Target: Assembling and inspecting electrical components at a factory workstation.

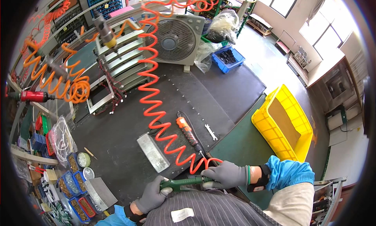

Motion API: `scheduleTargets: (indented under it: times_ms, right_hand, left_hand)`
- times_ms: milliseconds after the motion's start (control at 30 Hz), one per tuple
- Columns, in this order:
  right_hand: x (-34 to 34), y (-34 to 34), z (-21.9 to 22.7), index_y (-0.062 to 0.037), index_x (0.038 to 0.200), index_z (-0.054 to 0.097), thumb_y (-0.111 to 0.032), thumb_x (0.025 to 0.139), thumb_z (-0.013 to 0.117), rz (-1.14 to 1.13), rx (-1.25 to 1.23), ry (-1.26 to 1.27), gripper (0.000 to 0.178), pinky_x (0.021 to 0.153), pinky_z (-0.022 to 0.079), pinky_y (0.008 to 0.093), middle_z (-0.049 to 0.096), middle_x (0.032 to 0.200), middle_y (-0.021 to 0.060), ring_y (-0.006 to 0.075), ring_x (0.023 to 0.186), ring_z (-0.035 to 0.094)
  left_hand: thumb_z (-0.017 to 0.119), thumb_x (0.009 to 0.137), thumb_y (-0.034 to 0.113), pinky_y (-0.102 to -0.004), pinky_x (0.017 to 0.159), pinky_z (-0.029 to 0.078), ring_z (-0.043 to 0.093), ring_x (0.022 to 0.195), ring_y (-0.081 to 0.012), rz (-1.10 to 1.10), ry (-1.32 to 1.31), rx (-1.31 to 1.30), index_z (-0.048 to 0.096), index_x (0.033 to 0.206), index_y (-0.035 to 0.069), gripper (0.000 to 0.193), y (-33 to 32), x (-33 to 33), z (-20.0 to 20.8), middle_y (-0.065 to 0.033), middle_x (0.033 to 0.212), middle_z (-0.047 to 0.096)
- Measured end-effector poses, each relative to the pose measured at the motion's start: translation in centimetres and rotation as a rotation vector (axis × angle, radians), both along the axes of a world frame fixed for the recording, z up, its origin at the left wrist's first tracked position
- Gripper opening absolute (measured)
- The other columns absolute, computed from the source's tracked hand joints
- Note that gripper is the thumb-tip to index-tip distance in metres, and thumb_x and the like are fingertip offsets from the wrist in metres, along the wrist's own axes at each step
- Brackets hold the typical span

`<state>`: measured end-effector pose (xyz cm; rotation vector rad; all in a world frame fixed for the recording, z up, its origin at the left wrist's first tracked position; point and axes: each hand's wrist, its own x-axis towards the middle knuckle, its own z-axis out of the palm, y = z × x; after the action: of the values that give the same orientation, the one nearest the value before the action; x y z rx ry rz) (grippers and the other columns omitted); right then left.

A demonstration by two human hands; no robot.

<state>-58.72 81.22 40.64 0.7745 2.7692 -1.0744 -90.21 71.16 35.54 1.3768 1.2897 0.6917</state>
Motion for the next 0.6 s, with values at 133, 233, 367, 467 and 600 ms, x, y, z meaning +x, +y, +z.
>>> scheduleTargets:
  times_ms: [133,233,367,467,600]
  right_hand:
    - [4.9,2.7,1.2,-0.0062,0.131,0.052,-0.039,0.095,0.068,-0.107,-0.217,0.044,0.051,0.078,0.055,0.0400,0.064,0.109,0.0114,0.0293,0.093,0.067]
    - [7.2,3.5,0.4,-0.0040,0.152,0.035,-0.022,0.091,0.074,-0.265,-0.466,0.412,0.075,0.105,0.045,0.0358,0.051,0.140,0.0152,0.0231,0.126,0.054]
    - [10.3,3.7,1.2,0.0004,0.151,0.036,-0.013,0.089,0.068,-0.408,-1.013,0.505,0.072,0.103,0.042,0.0300,0.055,0.133,0.0086,0.0139,0.121,0.050]
    - [14.2,4.1,3.6,0.0000,0.144,0.043,-0.005,0.077,0.062,-0.926,-1.078,0.713,0.070,0.072,0.049,0.0247,0.058,0.128,0.0119,0.0107,0.090,0.060]
    - [16.7,2.4,-0.9,-0.0040,0.143,0.044,-0.011,0.079,0.054,-1.489,-0.985,1.358,0.066,0.050,0.045,0.0248,0.056,0.129,0.0127,0.0102,0.062,0.047]
  left_hand:
    - [0.071,0.092,0.040,-0.0431,0.067,0.055,0.070,0.082,-0.0405,-0.092,0.140,0.205,0.061,0.111,0.007,0.039,4.7,4.1,1.7,-0.0178,0.090,0.070]
    - [0.073,0.090,0.042,-0.0368,0.060,0.054,0.069,0.068,-0.0288,-0.613,0.383,0.633,0.065,0.115,0.009,0.042,13.5,7.9,8.3,-0.0081,0.086,0.068]
    - [0.075,0.089,0.038,-0.0369,0.075,0.055,0.068,0.084,-0.0275,-0.805,0.286,1.055,0.064,0.119,0.006,0.045,21.6,14.7,12.5,-0.0074,0.100,0.068]
    - [0.067,0.095,0.030,-0.0407,0.090,0.053,0.067,0.101,-0.0322,-0.426,0.136,0.994,0.064,0.119,0.005,0.035,32.0,16.3,14.6,-0.0129,0.111,0.068]
    - [0.063,0.094,0.024,-0.0450,0.091,0.051,0.067,0.105,-0.0376,-0.026,0.536,0.922,0.065,0.114,0.004,0.028,49.7,14.8,13.6,-0.0202,0.111,0.069]
